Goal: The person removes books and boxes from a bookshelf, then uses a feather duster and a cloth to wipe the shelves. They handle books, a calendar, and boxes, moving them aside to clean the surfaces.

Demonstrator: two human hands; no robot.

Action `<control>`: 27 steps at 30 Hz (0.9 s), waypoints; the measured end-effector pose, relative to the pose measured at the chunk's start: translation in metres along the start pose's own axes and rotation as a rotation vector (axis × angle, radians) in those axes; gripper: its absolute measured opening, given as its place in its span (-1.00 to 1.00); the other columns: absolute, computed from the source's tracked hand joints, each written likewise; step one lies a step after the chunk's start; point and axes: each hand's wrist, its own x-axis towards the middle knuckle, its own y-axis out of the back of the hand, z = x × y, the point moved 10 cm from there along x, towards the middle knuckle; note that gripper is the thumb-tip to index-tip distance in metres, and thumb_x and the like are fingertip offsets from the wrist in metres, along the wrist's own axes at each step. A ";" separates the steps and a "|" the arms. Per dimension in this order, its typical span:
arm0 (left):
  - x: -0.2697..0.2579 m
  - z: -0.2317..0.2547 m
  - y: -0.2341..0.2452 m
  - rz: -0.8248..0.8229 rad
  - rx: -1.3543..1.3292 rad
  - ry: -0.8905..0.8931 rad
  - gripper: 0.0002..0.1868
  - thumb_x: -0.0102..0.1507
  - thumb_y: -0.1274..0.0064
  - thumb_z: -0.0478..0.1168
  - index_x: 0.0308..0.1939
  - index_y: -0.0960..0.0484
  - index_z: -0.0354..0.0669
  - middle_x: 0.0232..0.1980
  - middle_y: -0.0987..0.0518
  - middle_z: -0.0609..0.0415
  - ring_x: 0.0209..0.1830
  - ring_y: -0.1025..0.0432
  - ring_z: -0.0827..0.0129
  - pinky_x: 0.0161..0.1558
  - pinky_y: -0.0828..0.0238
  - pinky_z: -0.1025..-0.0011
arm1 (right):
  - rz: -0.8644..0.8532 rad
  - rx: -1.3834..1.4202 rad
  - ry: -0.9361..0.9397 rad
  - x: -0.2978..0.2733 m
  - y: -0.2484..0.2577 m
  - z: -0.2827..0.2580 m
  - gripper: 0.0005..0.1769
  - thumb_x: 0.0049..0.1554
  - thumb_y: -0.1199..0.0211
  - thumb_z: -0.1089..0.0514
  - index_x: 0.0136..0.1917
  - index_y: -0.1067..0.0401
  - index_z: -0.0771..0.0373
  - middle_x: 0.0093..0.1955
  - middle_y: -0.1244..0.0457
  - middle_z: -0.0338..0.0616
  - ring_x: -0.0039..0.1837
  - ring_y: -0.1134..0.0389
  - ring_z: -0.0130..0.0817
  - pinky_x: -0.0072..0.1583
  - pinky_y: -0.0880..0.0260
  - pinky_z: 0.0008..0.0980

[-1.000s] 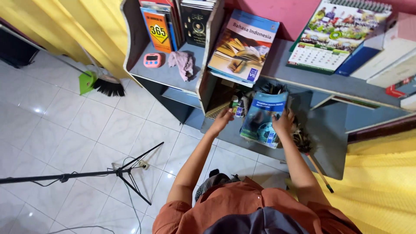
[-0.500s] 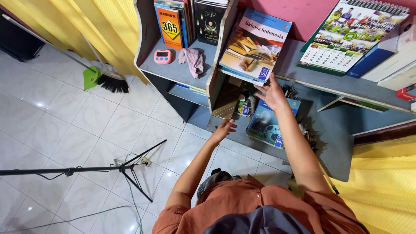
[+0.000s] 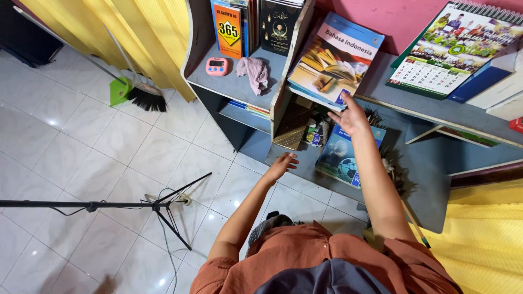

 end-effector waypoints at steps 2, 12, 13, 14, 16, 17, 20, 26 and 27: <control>-0.003 0.001 0.005 0.008 -0.002 0.001 -0.38 0.39 0.25 0.27 0.25 -0.49 -0.11 0.13 -0.63 0.04 0.09 -0.52 0.30 0.12 -0.34 0.29 | -0.018 0.001 0.016 -0.012 0.000 0.004 -0.42 0.13 -0.39 -0.14 0.35 -0.34 0.01 0.27 -0.35 -0.24 0.36 -0.36 -0.22 0.31 -0.35 -0.03; -0.004 -0.010 0.016 0.037 -0.008 0.029 -0.42 0.40 0.26 0.27 0.21 -0.50 -0.06 0.10 -0.64 0.10 0.07 -0.52 0.34 0.10 -0.33 0.33 | 0.034 0.036 -0.075 -0.019 0.000 0.003 -0.36 0.02 -0.42 -0.15 0.30 -0.38 0.09 0.22 -0.38 -0.18 0.27 -0.41 -0.18 0.28 -0.40 0.13; -0.005 -0.010 0.014 0.037 -0.009 0.030 -0.42 0.40 0.26 0.27 0.21 -0.50 -0.06 0.10 -0.64 0.10 0.07 -0.52 0.34 0.10 -0.33 0.33 | 0.034 0.036 -0.077 -0.009 0.003 0.003 -0.36 0.02 -0.42 -0.15 0.30 -0.38 0.09 0.22 -0.38 -0.18 0.27 -0.41 -0.18 0.28 -0.40 0.13; -0.005 -0.011 0.012 0.035 -0.016 0.031 -0.43 0.40 0.25 0.26 0.20 -0.52 -0.06 0.09 -0.65 0.10 0.06 -0.53 0.34 0.09 -0.32 0.33 | 0.047 0.093 -0.043 0.002 0.008 -0.001 -0.34 0.03 -0.45 -0.17 0.31 -0.40 0.11 0.23 -0.38 -0.14 0.28 -0.42 -0.17 0.30 -0.42 0.08; -0.006 -0.012 0.008 0.034 -0.026 0.034 -0.43 0.40 0.24 0.26 0.18 -0.53 -0.06 0.08 -0.65 0.10 0.06 -0.53 0.34 0.08 -0.31 0.32 | 0.060 0.149 -0.012 0.011 0.008 -0.009 -0.32 0.04 -0.49 -0.20 0.31 -0.42 0.13 0.23 -0.39 -0.10 0.28 -0.43 -0.15 0.32 -0.45 0.03; -0.007 -0.012 0.006 0.026 -0.022 0.036 -0.44 0.40 0.25 0.25 0.18 -0.53 -0.06 0.08 -0.65 0.11 0.06 -0.53 0.34 0.08 -0.32 0.32 | 0.114 0.119 -0.024 0.009 0.007 -0.013 -0.35 0.01 -0.50 -0.16 0.28 -0.43 0.08 0.21 -0.40 -0.15 0.25 -0.44 -0.18 0.28 -0.47 0.02; -0.008 -0.015 0.005 0.023 -0.020 0.036 -0.44 0.40 0.25 0.25 0.18 -0.53 -0.05 0.08 -0.66 0.11 0.05 -0.53 0.34 0.08 -0.32 0.32 | 0.115 0.069 0.008 0.002 -0.005 -0.025 -0.42 -0.02 -0.53 -0.09 0.22 -0.43 -0.01 0.17 -0.39 -0.25 0.21 -0.45 -0.25 0.24 -0.48 -0.02; -0.012 -0.027 -0.002 0.019 -0.018 0.055 -0.43 0.39 0.24 0.27 0.19 -0.51 -0.07 0.09 -0.65 0.09 0.06 -0.53 0.33 0.08 -0.31 0.31 | 0.081 0.089 0.068 0.011 0.010 -0.018 -0.52 0.07 -0.54 -0.01 0.20 -0.44 0.04 0.13 -0.39 -0.26 0.16 -0.46 -0.34 0.22 -0.50 -0.19; -0.013 -0.029 -0.004 0.009 -0.020 0.045 -0.42 0.39 0.23 0.27 0.18 -0.51 -0.09 0.10 -0.65 0.08 0.06 -0.53 0.32 0.07 -0.31 0.30 | 0.085 0.098 0.074 0.009 0.011 -0.017 -0.52 0.07 -0.54 0.00 0.20 -0.45 0.07 0.11 -0.40 -0.24 0.15 -0.46 -0.33 0.20 -0.51 -0.20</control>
